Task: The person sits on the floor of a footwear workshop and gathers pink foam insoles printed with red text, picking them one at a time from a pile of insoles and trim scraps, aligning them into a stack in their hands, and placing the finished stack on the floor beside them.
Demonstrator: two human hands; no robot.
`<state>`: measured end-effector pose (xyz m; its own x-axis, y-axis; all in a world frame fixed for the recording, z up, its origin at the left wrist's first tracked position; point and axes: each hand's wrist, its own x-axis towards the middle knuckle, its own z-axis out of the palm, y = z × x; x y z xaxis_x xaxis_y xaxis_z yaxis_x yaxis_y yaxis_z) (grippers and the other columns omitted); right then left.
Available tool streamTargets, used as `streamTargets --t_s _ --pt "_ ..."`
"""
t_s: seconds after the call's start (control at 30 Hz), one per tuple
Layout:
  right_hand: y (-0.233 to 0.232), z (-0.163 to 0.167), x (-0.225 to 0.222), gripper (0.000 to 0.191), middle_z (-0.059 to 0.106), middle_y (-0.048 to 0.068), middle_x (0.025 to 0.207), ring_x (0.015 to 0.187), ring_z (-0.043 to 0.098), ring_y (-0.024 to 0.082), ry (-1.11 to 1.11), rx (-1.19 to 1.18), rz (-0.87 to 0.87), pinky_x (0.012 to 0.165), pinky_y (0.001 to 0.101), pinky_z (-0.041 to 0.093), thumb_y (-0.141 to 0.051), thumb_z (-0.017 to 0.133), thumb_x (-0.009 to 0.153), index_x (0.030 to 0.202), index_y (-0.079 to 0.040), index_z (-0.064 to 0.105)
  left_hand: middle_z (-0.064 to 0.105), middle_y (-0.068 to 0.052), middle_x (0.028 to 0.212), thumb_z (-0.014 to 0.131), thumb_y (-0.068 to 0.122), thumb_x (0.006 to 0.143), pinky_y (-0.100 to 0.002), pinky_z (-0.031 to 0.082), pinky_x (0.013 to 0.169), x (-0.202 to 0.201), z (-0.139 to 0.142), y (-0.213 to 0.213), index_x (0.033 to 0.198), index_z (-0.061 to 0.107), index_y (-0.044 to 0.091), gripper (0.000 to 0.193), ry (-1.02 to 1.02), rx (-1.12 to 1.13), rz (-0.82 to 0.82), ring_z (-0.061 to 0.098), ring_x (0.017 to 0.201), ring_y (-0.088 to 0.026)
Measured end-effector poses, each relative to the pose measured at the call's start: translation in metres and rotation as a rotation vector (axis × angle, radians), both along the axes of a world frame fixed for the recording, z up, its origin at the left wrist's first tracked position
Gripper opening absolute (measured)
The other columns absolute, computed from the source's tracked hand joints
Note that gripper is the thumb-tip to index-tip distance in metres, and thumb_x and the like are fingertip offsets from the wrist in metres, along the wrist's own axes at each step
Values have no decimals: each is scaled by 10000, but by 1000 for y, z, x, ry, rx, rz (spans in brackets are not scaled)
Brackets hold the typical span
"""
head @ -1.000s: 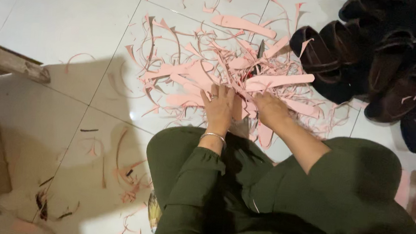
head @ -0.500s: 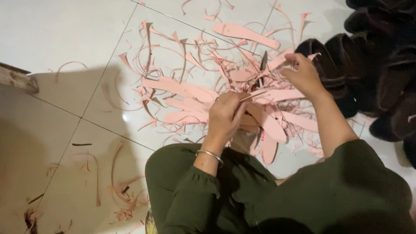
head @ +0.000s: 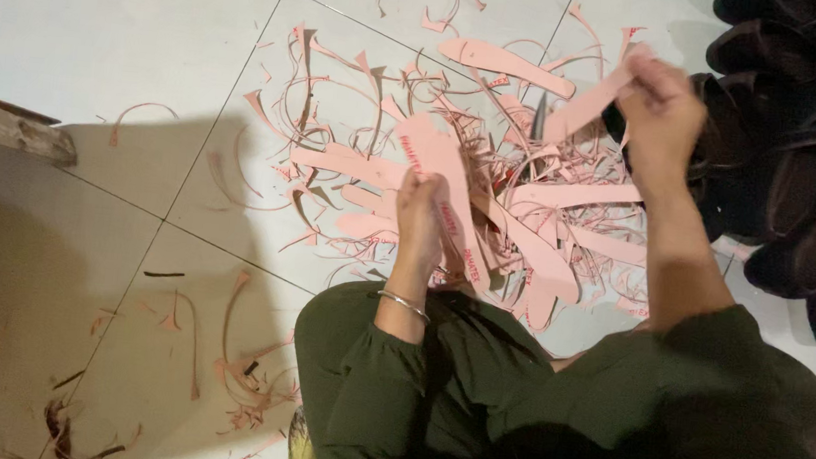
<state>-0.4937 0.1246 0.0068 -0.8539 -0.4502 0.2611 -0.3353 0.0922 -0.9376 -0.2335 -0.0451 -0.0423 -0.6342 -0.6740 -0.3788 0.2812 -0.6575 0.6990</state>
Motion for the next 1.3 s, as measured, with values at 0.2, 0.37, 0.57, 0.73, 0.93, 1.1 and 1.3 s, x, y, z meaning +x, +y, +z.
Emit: streamTargets --t_s 0.2,0.37,0.57,0.73,0.93,1.1,1.3 --pt "16 38 5 253 644 93 1217 972 601 101 82 -238 -63 947 221 550 176 715 1095 1318 81 640 630 -35 892 536 -15 965 -273 522 656 -4 -20 4 1128 611 -3 180 153 121 -71 594 749 -112" --pt "-1 60 31 413 610 74 1117 909 628 97 -128 -190 40 820 231 576 182 718 979 1327 24 563 712 -65 972 566 -11 966 -285 579 722 -6 -14 6 1168 628 -12 211 87 90 -94 681 809 -132" --pt "-28 70 72 549 614 35 1009 803 641 72 -308 127 111 556 195 528 85 726 839 1315 -61 494 737 -103 1044 669 -33 946 -288 586 769 -3 4 9 1193 636 -37 249 98 -6 -71 700 864 -139" --pt "-34 55 81 332 689 67 976 800 631 82 -427 190 260 568 200 520 -21 751 934 1248 0 644 741 -76 1045 672 8 942 -277 592 797 -5 13 7 1178 623 -9 242 141 46 -54 704 887 -128" --pt "-31 44 80 305 706 30 1031 894 670 77 -335 306 265 667 240 542 -83 743 941 1198 29 623 621 -23 708 606 311 989 -301 483 348 0 17 3 1055 590 75 246 116 340 -305 568 453 -136" --pt "-36 70 95 589 634 111 1332 1230 583 197 -197 454 498 1038 356 471 -148 762 906 1447 -41 554 457 1 651 464 486 1107 -196 322 340 5 19 -2 1181 598 81 432 590 697 -641 391 409 -56" --pt "-55 96 136 910 579 76 1387 1239 597 194 -415 474 653 1032 340 512 -157 830 725 1524 -162 396 433 -22 629 342 620 1110 -182 286 326 8 12 5 1121 584 38 631 631 783 -930 359 397 -58"
